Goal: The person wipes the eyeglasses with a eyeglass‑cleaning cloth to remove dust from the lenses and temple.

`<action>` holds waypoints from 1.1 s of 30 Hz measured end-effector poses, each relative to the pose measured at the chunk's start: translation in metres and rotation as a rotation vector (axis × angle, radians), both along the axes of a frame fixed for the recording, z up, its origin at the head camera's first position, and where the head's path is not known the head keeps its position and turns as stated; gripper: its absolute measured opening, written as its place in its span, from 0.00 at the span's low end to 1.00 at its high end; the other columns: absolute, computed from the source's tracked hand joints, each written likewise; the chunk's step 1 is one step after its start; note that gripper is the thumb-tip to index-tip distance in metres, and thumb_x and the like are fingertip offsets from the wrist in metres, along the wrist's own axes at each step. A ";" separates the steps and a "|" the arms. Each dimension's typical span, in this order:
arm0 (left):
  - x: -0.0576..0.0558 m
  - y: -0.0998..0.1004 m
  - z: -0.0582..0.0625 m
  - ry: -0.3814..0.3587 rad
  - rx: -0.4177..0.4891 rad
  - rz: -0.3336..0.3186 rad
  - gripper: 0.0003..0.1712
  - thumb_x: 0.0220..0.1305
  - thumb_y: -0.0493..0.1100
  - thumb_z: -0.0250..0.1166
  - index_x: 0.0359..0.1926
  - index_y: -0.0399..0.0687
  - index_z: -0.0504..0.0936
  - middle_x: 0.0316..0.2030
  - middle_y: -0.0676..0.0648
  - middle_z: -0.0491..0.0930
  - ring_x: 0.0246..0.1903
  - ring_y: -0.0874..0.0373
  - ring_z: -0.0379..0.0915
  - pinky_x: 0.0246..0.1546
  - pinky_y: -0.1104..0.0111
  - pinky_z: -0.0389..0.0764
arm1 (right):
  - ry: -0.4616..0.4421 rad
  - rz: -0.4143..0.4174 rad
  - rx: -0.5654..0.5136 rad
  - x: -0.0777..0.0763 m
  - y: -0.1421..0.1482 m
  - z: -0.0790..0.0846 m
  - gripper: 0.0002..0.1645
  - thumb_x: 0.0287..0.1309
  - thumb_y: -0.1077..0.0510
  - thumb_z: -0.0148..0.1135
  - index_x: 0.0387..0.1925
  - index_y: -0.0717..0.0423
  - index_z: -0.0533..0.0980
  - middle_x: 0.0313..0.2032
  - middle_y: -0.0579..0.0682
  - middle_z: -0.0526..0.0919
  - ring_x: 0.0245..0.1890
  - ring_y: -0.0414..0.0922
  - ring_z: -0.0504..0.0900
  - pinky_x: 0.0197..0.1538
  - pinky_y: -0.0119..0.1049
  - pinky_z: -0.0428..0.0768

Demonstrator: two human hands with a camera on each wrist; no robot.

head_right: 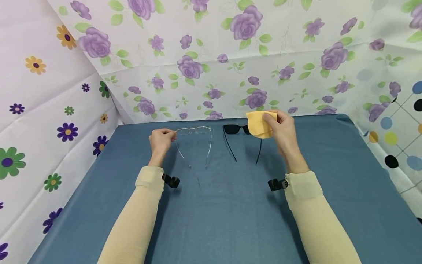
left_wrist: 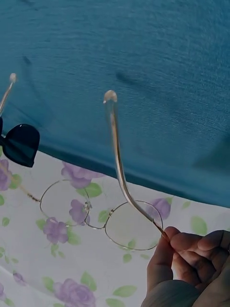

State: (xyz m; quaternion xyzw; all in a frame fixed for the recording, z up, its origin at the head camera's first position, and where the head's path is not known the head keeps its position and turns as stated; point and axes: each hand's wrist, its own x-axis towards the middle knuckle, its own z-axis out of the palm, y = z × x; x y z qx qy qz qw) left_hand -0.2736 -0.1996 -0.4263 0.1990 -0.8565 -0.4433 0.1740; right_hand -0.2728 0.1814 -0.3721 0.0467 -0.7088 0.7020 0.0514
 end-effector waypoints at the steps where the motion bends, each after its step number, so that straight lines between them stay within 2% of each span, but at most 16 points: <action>1: -0.002 0.000 0.000 -0.008 -0.003 -0.001 0.12 0.72 0.39 0.64 0.34 0.40 0.92 0.33 0.42 0.89 0.33 0.47 0.80 0.36 0.56 0.77 | -0.003 -0.001 -0.005 0.000 0.001 0.000 0.20 0.72 0.49 0.65 0.56 0.59 0.79 0.48 0.47 0.78 0.46 0.42 0.79 0.43 0.25 0.81; 6: -0.010 -0.003 -0.003 -0.037 -0.017 0.005 0.13 0.72 0.40 0.65 0.36 0.40 0.93 0.33 0.42 0.89 0.35 0.46 0.80 0.42 0.54 0.78 | -0.012 -0.003 -0.023 -0.002 0.003 -0.001 0.21 0.72 0.50 0.66 0.56 0.61 0.79 0.48 0.47 0.77 0.46 0.42 0.78 0.42 0.25 0.81; 10: -0.013 -0.005 -0.005 -0.050 -0.023 0.011 0.13 0.73 0.41 0.65 0.36 0.39 0.93 0.34 0.41 0.89 0.36 0.46 0.80 0.43 0.54 0.78 | -0.017 -0.007 -0.016 -0.004 0.004 -0.003 0.22 0.72 0.50 0.65 0.56 0.62 0.78 0.48 0.47 0.77 0.46 0.43 0.78 0.42 0.25 0.81; 20: -0.014 -0.003 -0.010 -0.095 -0.008 -0.002 0.10 0.73 0.43 0.68 0.42 0.42 0.93 0.40 0.41 0.90 0.40 0.46 0.83 0.45 0.52 0.82 | -0.026 -0.031 0.040 -0.009 0.007 -0.004 0.22 0.73 0.49 0.64 0.56 0.61 0.78 0.48 0.46 0.76 0.45 0.42 0.78 0.42 0.24 0.80; 25: -0.013 -0.004 -0.013 -0.115 -0.023 -0.033 0.12 0.75 0.44 0.66 0.45 0.42 0.92 0.42 0.40 0.89 0.41 0.45 0.83 0.45 0.52 0.82 | -0.030 -0.032 0.063 -0.012 0.008 -0.005 0.23 0.74 0.48 0.63 0.58 0.61 0.78 0.48 0.46 0.75 0.46 0.41 0.78 0.42 0.25 0.80; 28: -0.011 -0.003 -0.015 -0.100 -0.107 -0.047 0.13 0.76 0.42 0.64 0.50 0.40 0.90 0.45 0.38 0.88 0.43 0.42 0.83 0.47 0.50 0.81 | -0.031 -0.032 0.077 -0.014 0.009 -0.007 0.23 0.74 0.48 0.63 0.58 0.60 0.78 0.48 0.45 0.75 0.45 0.41 0.78 0.42 0.25 0.80; 30: -0.009 -0.001 -0.014 -0.063 -0.180 -0.062 0.14 0.76 0.40 0.62 0.53 0.37 0.88 0.47 0.36 0.86 0.46 0.40 0.81 0.51 0.49 0.80 | -0.031 -0.033 0.087 -0.014 0.009 -0.008 0.22 0.74 0.47 0.63 0.57 0.59 0.78 0.47 0.45 0.76 0.45 0.41 0.78 0.42 0.25 0.80; 33: -0.007 0.011 -0.004 0.026 -0.276 -0.109 0.15 0.76 0.38 0.60 0.55 0.36 0.87 0.46 0.36 0.84 0.46 0.41 0.80 0.53 0.49 0.78 | -0.031 -0.033 0.101 -0.016 0.010 -0.007 0.22 0.74 0.47 0.63 0.57 0.59 0.78 0.47 0.45 0.76 0.45 0.41 0.78 0.42 0.25 0.80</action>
